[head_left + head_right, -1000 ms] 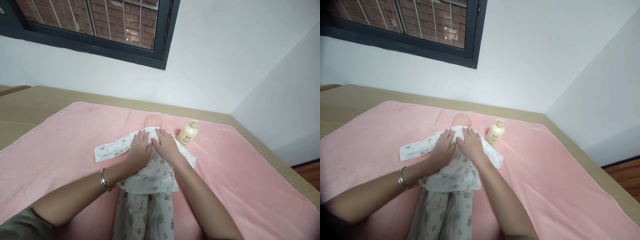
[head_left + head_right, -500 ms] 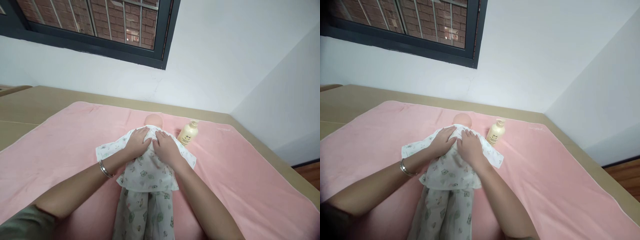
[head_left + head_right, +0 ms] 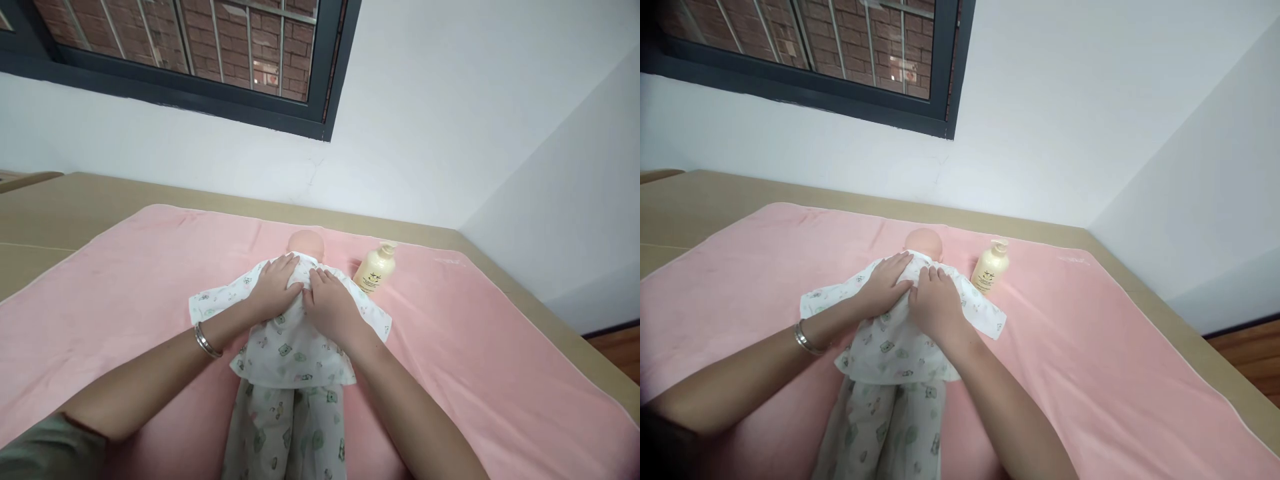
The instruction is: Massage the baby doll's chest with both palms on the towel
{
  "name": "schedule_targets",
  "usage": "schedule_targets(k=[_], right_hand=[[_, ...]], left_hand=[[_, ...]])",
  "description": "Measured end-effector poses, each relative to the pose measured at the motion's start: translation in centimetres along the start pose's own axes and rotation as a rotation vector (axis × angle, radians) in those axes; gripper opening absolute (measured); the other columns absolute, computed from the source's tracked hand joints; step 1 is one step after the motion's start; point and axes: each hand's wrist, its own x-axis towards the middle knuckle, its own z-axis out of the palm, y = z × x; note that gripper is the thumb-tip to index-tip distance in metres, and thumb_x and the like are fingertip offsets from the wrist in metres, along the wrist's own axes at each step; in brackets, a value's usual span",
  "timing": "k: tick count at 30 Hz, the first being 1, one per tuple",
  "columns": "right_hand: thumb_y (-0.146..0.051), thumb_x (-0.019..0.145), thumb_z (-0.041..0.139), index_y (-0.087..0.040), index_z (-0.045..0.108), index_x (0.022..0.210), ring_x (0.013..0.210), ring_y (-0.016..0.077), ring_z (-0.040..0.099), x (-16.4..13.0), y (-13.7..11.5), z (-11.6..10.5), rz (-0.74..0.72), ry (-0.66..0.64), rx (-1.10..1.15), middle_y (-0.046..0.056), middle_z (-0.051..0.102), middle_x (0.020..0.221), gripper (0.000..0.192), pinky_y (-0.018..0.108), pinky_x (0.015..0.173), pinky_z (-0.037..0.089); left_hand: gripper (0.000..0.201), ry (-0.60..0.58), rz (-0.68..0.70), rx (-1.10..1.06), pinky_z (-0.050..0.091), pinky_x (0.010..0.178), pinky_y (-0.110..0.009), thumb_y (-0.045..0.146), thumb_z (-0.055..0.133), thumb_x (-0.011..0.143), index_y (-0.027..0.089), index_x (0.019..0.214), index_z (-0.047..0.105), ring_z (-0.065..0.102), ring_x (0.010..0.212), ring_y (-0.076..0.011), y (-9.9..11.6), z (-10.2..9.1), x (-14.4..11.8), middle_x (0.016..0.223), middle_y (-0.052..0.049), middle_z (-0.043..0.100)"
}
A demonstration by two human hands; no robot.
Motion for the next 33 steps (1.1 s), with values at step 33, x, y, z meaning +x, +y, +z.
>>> schedule_targets(k=[33], right_hand=[[-0.034, 0.108, 0.039, -0.011, 0.05, 0.149, 0.146, 0.0252, 0.042, 2.9, 3.3, 1.0, -0.047, 0.09, 0.107, 0.013, 0.049, 0.157, 0.048, 0.042, 0.122, 0.03]], left_hand=[[0.056, 0.078, 0.111, 0.146, 0.04, 0.115, -0.057, 0.041, 0.037, 0.1, 0.008, 0.141, 0.054, 0.052, 0.137, -0.0389, 2.1, -1.2, -2.4, 0.145, -0.023, 0.059]])
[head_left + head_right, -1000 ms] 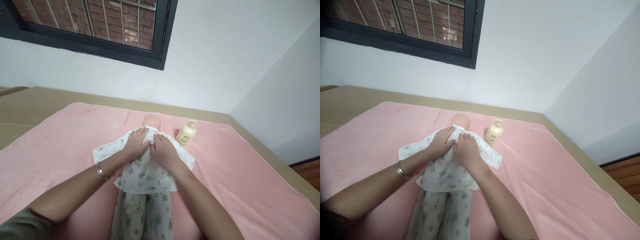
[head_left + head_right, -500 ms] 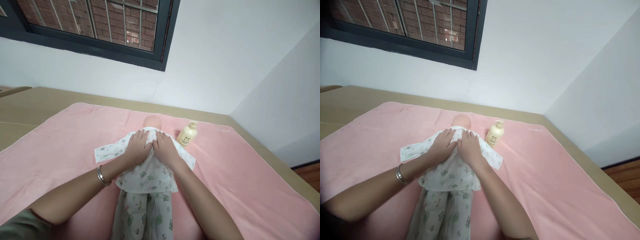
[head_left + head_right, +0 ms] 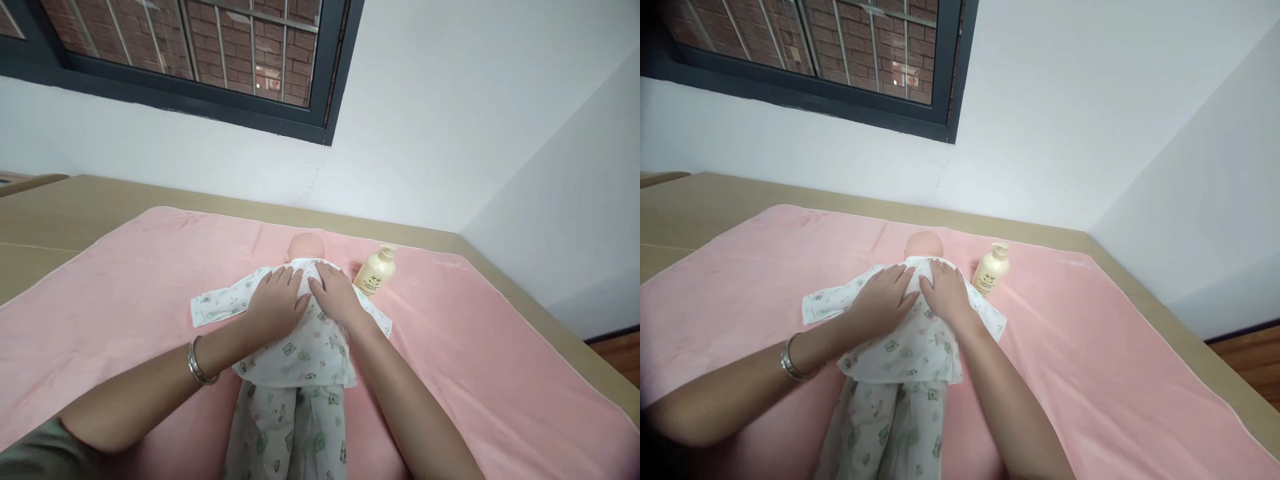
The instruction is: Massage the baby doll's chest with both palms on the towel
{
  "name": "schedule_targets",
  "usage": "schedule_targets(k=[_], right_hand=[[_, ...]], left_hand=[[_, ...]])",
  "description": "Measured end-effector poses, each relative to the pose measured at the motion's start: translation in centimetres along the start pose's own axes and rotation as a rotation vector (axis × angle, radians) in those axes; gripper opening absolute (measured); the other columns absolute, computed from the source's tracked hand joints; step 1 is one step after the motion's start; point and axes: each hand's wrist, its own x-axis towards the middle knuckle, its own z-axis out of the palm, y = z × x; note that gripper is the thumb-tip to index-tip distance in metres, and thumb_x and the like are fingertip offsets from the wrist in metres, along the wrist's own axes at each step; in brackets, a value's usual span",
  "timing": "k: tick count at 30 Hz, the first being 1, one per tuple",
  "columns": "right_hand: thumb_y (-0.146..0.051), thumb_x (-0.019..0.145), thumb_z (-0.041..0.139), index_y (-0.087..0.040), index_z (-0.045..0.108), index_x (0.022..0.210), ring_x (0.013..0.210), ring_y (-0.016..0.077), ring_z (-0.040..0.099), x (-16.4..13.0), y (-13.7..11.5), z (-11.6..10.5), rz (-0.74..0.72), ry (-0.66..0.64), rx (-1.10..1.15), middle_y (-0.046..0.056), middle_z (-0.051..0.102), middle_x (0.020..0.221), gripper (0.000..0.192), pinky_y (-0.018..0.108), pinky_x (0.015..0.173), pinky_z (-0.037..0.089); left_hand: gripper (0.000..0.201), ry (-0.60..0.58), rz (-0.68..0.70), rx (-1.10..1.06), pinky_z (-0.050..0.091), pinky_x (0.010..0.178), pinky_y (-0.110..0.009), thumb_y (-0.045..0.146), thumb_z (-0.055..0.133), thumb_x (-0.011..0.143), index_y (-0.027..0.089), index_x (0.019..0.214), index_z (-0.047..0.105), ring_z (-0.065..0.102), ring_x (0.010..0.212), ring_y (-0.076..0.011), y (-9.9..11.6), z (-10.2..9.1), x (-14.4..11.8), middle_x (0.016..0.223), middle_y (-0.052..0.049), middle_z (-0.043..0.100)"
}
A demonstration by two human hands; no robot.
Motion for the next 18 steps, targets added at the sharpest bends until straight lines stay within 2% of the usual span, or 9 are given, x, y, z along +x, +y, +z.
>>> schedule_targets(k=[3, 6, 9, 14, 18], right_hand=[[-0.03, 0.108, 0.036, -0.012, 0.054, 0.142, 0.137, 0.0265, 0.049, -0.5, -0.7, -0.1, -0.012, 0.045, -0.075, 0.013, 0.058, 0.147, 0.042, 0.041, 0.117, 0.034], [-0.022, 0.106, 0.035, -0.012, 0.064, 0.122, 0.118, 0.0285, 0.059, -1.3, -2.0, -0.1, 0.013, 0.065, -0.2, 0.014, 0.069, 0.123, 0.035, 0.04, 0.104, 0.041], [-0.02, 0.103, 0.038, -0.012, 0.066, 0.108, 0.102, 0.0301, 0.061, -2.0, -3.1, 0.0, 0.045, 0.053, -0.282, 0.014, 0.071, 0.104, 0.029, 0.04, 0.09, 0.045], [-0.022, 0.102, 0.041, -0.014, 0.066, 0.112, 0.107, 0.0296, 0.058, -1.4, -2.3, 0.2, 0.034, 0.105, -0.21, 0.012, 0.071, 0.111, 0.027, 0.039, 0.094, 0.043], [-0.028, 0.102, 0.043, -0.015, 0.061, 0.131, 0.12, 0.0294, 0.053, -0.4, -0.8, 0.3, 0.037, 0.096, -0.084, 0.009, 0.069, 0.126, 0.036, 0.04, 0.103, 0.04]], left_hand=[[0.052, -0.023, -0.01, -0.061, 0.045, 0.112, -0.053, 0.043, 0.04, 0.099, 0.013, 0.14, 0.055, 0.055, 0.134, -0.0364, -0.7, -0.3, 0.6, 0.141, -0.019, 0.062], [0.056, -0.071, -0.036, -0.154, 0.044, 0.113, -0.052, 0.046, 0.04, 0.099, 0.015, 0.145, 0.05, 0.054, 0.136, -0.0341, -1.6, -0.3, 1.7, 0.146, -0.016, 0.06], [0.057, -0.119, -0.079, -0.198, 0.045, 0.111, -0.051, 0.047, 0.041, 0.097, 0.017, 0.145, 0.049, 0.055, 0.136, -0.0341, -2.2, -0.3, 2.4, 0.144, -0.014, 0.062], [0.057, -0.092, -0.068, -0.224, 0.041, 0.116, -0.052, 0.046, 0.041, 0.097, 0.019, 0.146, 0.049, 0.053, 0.138, -0.0325, -2.4, 0.2, 2.5, 0.147, -0.012, 0.061], [0.06, -0.067, -0.066, -0.231, 0.037, 0.119, -0.054, 0.049, 0.041, 0.097, 0.017, 0.148, 0.048, 0.051, 0.14, -0.0325, -2.5, 0.6, 2.2, 0.15, -0.013, 0.059]])
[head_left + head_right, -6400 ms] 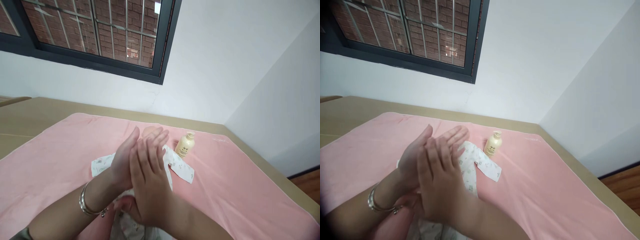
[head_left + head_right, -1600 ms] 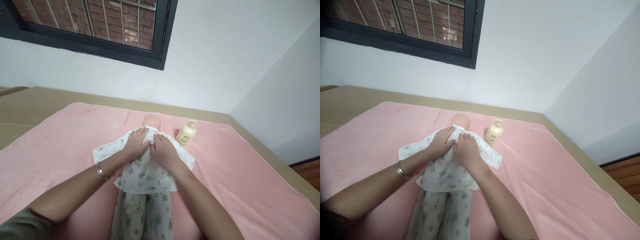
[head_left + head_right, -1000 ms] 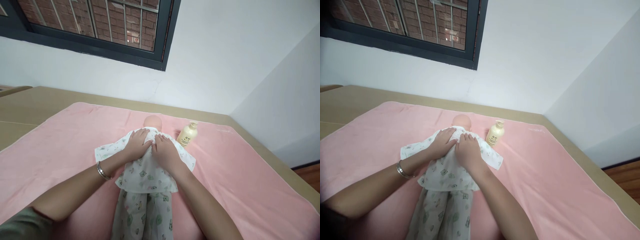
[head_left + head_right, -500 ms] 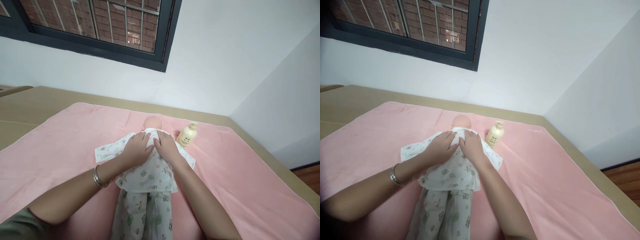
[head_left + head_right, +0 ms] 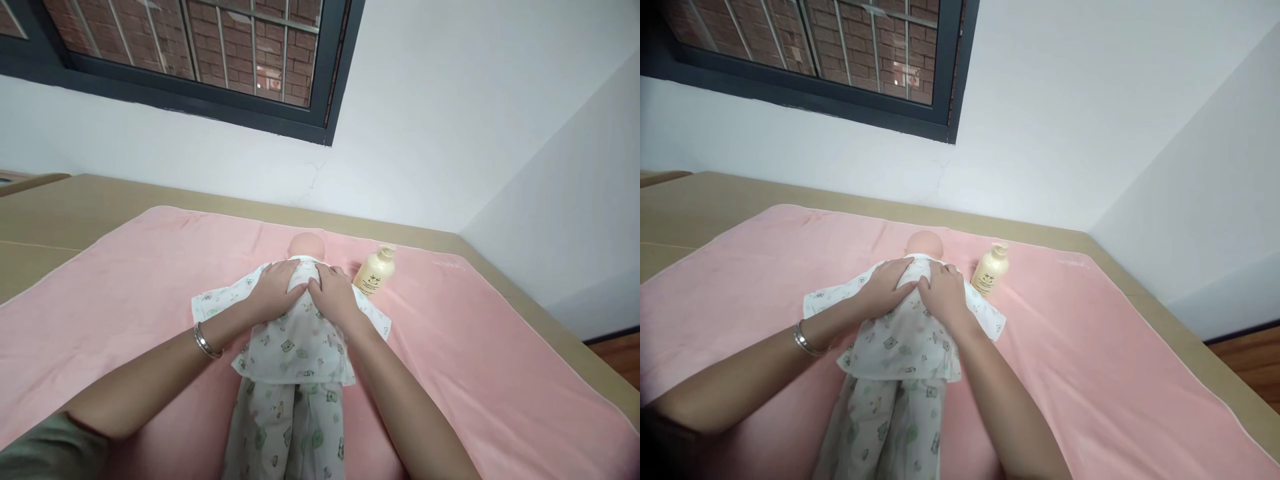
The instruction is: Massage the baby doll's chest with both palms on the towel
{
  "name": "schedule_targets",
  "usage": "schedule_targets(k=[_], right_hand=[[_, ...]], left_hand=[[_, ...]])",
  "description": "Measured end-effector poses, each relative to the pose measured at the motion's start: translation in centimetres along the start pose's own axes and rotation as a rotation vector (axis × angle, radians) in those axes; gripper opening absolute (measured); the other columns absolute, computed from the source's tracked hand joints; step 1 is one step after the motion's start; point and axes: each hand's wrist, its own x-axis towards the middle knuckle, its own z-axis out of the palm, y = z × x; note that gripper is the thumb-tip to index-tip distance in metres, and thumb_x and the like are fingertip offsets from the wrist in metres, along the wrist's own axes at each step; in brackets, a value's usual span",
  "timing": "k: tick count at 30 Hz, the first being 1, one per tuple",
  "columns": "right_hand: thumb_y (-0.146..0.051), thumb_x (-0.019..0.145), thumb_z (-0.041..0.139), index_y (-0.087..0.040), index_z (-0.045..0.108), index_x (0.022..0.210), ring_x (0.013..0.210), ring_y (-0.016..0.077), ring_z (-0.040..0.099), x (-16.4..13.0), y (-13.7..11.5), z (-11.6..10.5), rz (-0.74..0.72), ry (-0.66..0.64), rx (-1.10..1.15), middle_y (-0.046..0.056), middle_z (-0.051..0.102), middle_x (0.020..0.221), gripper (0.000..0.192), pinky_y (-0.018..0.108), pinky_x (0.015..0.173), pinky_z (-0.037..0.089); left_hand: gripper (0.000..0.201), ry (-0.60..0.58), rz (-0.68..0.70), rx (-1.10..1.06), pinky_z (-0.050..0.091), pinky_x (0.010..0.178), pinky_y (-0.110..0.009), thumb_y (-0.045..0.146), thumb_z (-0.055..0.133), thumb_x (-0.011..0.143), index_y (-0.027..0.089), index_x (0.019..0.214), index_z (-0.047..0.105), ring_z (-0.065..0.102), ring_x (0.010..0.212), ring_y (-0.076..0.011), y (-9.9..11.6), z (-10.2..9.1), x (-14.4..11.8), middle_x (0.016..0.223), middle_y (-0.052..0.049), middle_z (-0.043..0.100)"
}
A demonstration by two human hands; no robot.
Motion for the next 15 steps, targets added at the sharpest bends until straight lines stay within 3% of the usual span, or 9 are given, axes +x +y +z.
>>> schedule_targets(k=[4, 15], right_hand=[[-0.032, 0.103, 0.043, -0.015, 0.056, 0.14, 0.126, 0.0296, 0.051, 0.26, 0.57, 0.17, 0.006, -0.014, 0.059, 0.009, 0.067, 0.133, 0.043, 0.042, 0.109, 0.036], [-0.03, 0.103, 0.04, -0.016, 0.055, 0.14, 0.133, 0.0275, 0.051, 0.21, 0.62, 0.6, -0.022, -0.004, 0.072, 0.01, 0.062, 0.142, 0.043, 0.043, 0.115, 0.032]], left_hand=[[0.058, 0.016, -0.003, 0.0, 0.037, 0.118, -0.055, 0.049, 0.041, 0.097, 0.018, 0.146, 0.049, 0.052, 0.139, -0.0328, -0.05, 0.2, -0.06, 0.147, -0.013, 0.06], [0.056, 0.051, 0.009, 0.029, 0.036, 0.12, -0.054, 0.045, 0.041, 0.097, 0.021, 0.146, 0.05, 0.052, 0.139, -0.0314, -0.13, 0.79, -0.17, 0.148, -0.011, 0.06]])
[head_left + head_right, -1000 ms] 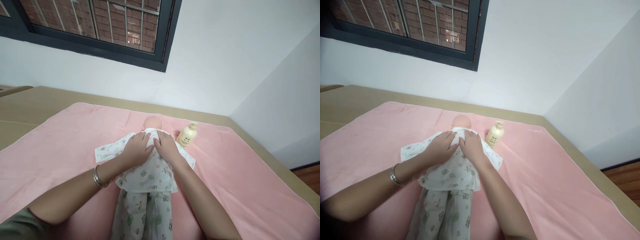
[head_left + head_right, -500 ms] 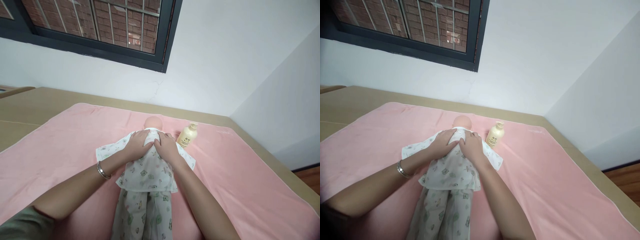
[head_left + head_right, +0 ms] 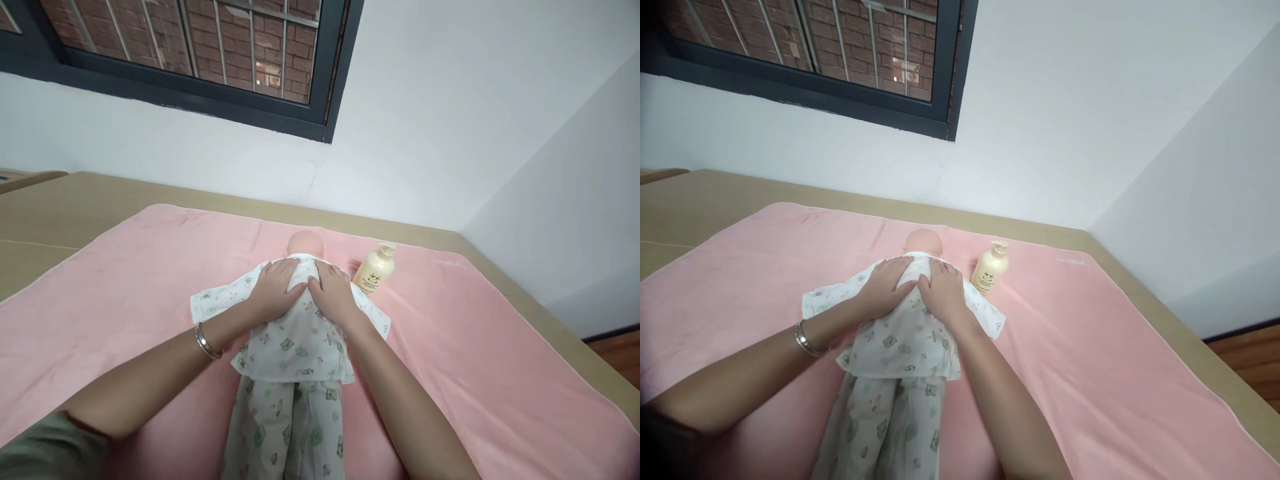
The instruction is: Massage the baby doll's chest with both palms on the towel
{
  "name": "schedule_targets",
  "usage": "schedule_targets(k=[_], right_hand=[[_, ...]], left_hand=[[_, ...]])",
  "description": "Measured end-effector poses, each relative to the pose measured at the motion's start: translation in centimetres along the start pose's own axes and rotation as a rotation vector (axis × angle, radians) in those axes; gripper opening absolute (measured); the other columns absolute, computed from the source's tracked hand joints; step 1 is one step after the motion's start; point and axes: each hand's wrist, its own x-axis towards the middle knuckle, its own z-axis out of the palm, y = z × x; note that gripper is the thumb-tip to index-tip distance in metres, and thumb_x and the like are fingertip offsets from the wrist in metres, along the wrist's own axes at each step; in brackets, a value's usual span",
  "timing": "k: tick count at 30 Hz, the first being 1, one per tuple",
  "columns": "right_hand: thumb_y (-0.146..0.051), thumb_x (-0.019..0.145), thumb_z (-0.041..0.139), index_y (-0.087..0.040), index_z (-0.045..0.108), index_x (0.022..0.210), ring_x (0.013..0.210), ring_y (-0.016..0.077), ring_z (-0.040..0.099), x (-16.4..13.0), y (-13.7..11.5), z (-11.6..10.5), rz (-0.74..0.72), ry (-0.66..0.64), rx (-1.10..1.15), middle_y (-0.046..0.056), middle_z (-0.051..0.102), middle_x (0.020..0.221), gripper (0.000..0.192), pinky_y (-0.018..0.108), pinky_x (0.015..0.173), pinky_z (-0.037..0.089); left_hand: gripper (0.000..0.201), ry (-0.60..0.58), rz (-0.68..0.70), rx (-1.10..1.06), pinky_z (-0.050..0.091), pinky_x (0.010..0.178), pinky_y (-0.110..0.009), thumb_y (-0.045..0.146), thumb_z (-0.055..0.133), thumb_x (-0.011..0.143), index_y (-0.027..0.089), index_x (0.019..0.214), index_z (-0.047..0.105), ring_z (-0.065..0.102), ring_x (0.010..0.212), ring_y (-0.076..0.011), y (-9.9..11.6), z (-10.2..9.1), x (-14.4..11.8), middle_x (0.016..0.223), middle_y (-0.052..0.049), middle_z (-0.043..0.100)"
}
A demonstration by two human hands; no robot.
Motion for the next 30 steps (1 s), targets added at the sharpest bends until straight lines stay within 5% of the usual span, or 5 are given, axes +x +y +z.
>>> schedule_targets(k=[13, 30], right_hand=[[-0.032, 0.104, 0.033, -0.011, 0.041, 0.157, 0.152, 0.0254, 0.032, 0.2, 0.2, 0.6, 0.032, -0.058, 0.008, 0.011, 0.039, 0.163, 0.057, 0.046, 0.126, 0.022], [-0.026, 0.101, 0.04, -0.017, 0.057, 0.138, 0.129, 0.0278, 0.054, -0.1, 0.0, 0.2, 0.001, 0.001, 0.028, 0.01, 0.063, 0.14, 0.042, 0.042, 0.114, 0.033]], left_hand=[[0.058, 0.009, -0.018, 0.012, 0.032, 0.123, -0.054, 0.046, 0.037, 0.099, 0.02, 0.149, 0.048, 0.045, 0.146, -0.0307, 0.0, 0.3, -0.2, 0.155, -0.012, 0.054], [0.062, -0.022, 0.023, -0.048, 0.038, 0.12, -0.052, 0.056, 0.044, 0.095, 0.017, 0.142, 0.055, 0.053, 0.138, -0.032, -0.8, -0.3, 0.4, 0.148, -0.013, 0.06]])
